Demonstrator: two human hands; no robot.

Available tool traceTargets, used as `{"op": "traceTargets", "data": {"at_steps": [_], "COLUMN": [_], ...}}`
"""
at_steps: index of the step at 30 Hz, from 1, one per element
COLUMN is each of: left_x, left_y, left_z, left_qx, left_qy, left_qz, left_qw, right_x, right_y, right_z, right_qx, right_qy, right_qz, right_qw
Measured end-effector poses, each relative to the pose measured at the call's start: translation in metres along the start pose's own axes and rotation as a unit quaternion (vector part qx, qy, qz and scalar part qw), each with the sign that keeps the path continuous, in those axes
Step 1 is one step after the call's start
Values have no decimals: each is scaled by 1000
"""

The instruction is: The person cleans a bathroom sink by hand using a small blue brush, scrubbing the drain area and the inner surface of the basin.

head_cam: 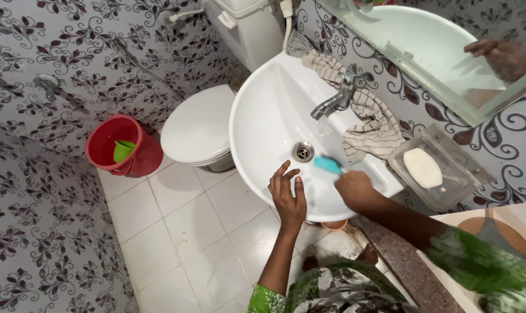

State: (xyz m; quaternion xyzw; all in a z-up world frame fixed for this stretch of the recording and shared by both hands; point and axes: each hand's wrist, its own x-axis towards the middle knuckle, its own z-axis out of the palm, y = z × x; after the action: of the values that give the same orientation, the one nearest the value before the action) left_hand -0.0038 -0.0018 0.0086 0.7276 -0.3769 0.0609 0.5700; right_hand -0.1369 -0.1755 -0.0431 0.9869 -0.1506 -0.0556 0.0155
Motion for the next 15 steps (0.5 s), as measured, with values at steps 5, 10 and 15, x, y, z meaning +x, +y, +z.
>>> {"op": "traceTargets", "data": {"at_steps": [5, 10, 15], "left_x": [-6, -2, -6], "left_y": [-4, -6, 1], "left_z": [-1, 2, 0], "left_qx": [-6, -7, -7], "left_qy": [11, 30, 41], "left_qz": [-7, -5, 5], "left_qw": [1000, 1000, 999], "right_x": [129, 197, 180], "right_y": [-1, 6, 12], "right_z": [56, 65, 60], "right_qx": [-8, 33, 103], "right_qy": [45, 129, 36], "right_qz": [121, 101, 116], "right_qw": [992, 986, 987]}}
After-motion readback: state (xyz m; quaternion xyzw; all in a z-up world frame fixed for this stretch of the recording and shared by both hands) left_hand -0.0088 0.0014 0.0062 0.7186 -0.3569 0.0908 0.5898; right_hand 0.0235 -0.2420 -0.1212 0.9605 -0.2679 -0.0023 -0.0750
